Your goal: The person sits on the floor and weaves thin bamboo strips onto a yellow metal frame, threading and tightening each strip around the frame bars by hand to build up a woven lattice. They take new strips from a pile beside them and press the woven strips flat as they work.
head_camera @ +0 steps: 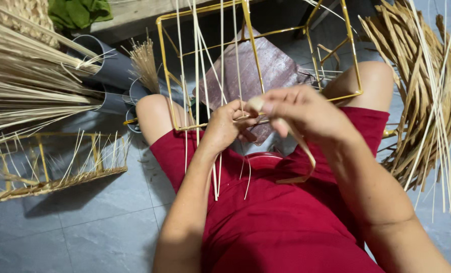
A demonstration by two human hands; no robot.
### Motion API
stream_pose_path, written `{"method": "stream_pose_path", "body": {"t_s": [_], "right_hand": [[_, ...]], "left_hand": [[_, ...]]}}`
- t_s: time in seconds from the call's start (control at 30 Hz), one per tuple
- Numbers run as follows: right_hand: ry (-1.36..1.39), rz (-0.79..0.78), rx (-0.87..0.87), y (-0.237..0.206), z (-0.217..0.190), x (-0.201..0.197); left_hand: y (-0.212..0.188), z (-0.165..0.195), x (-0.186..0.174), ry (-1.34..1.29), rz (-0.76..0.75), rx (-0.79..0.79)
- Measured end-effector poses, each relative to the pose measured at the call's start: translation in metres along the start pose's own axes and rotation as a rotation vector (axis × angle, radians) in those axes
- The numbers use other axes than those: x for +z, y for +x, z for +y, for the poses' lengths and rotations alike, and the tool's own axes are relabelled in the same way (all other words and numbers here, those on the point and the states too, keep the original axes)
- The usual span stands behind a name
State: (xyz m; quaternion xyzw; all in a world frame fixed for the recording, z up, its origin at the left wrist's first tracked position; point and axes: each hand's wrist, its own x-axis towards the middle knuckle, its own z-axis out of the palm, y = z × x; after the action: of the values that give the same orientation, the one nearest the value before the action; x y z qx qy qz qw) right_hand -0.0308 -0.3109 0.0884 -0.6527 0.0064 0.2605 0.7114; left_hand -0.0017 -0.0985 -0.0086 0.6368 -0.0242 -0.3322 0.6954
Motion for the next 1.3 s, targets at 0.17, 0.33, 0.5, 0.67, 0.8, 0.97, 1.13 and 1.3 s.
{"method": "stream_pose_path", "body": {"t_s": [0.17,0.33,0.5,0.67,0.8,0.97,1.13,1.3], "right_hand": [[0.172,-0.188,-0.055,-0.018,0.002,0.021],[0.069,-0.093,0.027,-0.025,0.001,0.018],[0.148,0.042,-0.145,0.021,0.012,-0.020],[0.504,0.151,-0.222,0.055,0.031,-0.048],[0.335,0.314,-0.263,0.027,0.057,-0.075],[-0.066,0.798,-0.264,-0.062,0.114,-0.138],[-0.698,1.401,-0.224,-0.153,0.158,-0.205],[-0.923,1.449,0.197,-0.188,0.187,-0.212]], "left_hand": [[0.002,-0.002,-0.003,0.148,0.010,0.108],[0.001,0.000,-0.001,0.180,0.018,0.062],[0.003,-0.004,0.009,0.180,0.143,0.051],[0.009,-0.013,0.015,0.243,0.243,-0.019],[0.014,-0.021,0.017,0.212,0.301,-0.021],[0.015,-0.023,0.025,0.258,0.342,-0.038],[0.015,-0.017,0.030,0.321,0.331,-0.045],[0.014,-0.016,0.032,0.322,0.321,-0.037]]}}
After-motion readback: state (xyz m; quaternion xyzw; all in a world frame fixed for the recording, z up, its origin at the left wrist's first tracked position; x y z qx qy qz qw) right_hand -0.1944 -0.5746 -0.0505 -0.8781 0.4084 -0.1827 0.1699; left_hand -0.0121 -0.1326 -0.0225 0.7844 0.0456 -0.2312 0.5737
